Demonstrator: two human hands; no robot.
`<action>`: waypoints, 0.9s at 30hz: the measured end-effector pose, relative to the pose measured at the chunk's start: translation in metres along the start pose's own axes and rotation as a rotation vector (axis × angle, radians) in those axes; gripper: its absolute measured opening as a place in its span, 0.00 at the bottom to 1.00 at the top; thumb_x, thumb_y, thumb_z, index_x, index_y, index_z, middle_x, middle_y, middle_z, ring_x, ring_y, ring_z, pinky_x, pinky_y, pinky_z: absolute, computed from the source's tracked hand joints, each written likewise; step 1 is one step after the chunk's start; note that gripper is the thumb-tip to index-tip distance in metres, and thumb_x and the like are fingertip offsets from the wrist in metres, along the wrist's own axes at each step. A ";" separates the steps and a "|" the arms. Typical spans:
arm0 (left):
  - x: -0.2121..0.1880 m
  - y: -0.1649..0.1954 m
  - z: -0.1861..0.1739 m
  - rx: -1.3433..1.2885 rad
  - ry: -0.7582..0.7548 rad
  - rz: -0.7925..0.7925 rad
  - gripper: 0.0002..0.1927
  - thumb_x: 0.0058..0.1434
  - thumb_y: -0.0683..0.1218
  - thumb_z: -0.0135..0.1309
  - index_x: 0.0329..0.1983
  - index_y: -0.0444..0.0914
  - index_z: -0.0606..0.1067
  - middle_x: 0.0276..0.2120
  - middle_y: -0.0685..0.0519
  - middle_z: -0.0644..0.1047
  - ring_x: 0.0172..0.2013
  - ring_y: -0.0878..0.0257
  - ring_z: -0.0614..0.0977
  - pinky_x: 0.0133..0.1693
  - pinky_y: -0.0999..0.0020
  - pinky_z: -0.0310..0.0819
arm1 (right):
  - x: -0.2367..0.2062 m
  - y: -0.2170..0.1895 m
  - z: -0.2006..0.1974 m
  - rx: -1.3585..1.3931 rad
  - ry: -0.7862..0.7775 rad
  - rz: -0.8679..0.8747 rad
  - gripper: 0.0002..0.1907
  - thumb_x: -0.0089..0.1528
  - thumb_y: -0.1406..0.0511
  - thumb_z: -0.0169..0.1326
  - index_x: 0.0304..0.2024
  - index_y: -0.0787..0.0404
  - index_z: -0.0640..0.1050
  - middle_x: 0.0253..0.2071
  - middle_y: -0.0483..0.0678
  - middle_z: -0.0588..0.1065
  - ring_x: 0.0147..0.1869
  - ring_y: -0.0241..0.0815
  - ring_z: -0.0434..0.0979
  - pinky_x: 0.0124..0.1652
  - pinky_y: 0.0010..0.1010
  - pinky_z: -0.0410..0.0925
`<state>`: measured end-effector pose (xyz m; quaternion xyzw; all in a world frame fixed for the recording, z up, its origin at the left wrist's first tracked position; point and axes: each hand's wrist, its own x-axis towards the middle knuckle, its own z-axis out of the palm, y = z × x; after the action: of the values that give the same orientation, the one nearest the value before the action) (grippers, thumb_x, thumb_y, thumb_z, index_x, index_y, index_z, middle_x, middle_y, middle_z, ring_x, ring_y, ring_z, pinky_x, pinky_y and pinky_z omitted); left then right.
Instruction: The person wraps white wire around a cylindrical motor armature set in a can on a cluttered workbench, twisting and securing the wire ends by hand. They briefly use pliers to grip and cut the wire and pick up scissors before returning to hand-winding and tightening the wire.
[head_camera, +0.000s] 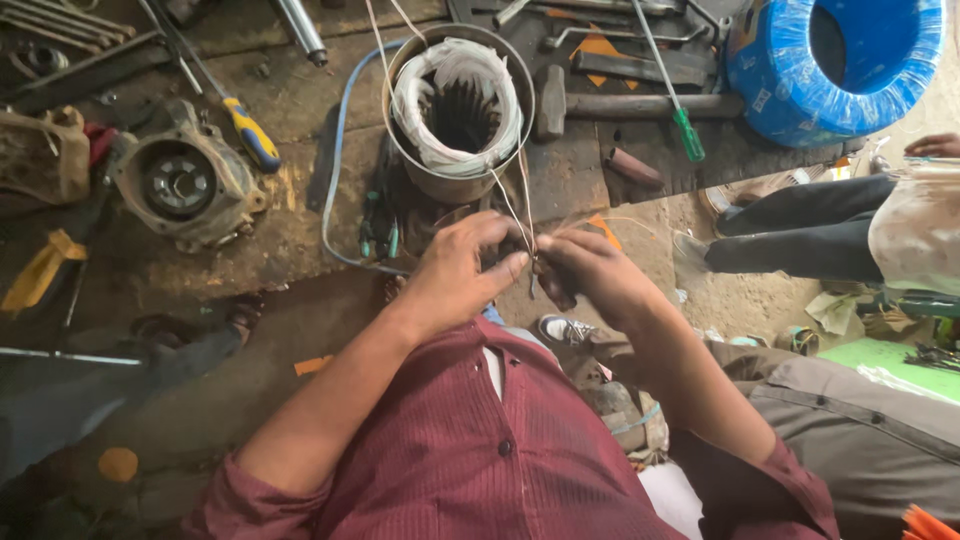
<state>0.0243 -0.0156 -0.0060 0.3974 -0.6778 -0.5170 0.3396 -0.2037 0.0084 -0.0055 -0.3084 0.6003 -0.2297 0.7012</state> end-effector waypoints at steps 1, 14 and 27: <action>0.000 0.000 0.000 -0.015 -0.001 -0.030 0.15 0.61 0.48 0.59 0.46 0.35 0.78 0.44 0.46 0.79 0.46 0.51 0.82 0.45 0.61 0.76 | -0.005 -0.001 0.001 -0.122 0.101 -0.116 0.13 0.70 0.61 0.49 0.38 0.64 0.77 0.25 0.46 0.75 0.28 0.39 0.74 0.31 0.31 0.67; 0.001 0.002 0.005 0.001 -0.010 0.001 0.12 0.61 0.47 0.59 0.43 0.35 0.79 0.36 0.48 0.77 0.38 0.55 0.80 0.43 0.62 0.75 | -0.013 0.014 0.015 -1.310 0.479 -1.260 0.11 0.61 0.71 0.61 0.47 0.64 0.77 0.39 0.49 0.77 0.42 0.48 0.79 0.40 0.37 0.70; -0.003 0.004 0.015 0.000 0.057 -0.028 0.13 0.60 0.46 0.59 0.44 0.33 0.77 0.37 0.46 0.77 0.38 0.52 0.81 0.43 0.61 0.75 | -0.043 0.014 0.013 -1.138 0.547 -0.944 0.14 0.72 0.67 0.50 0.60 0.63 0.74 0.44 0.55 0.76 0.42 0.52 0.78 0.40 0.36 0.71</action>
<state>0.0117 -0.0059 -0.0055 0.4214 -0.6622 -0.5103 0.3514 -0.1995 0.0504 0.0156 -0.7747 0.5825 -0.2286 0.0912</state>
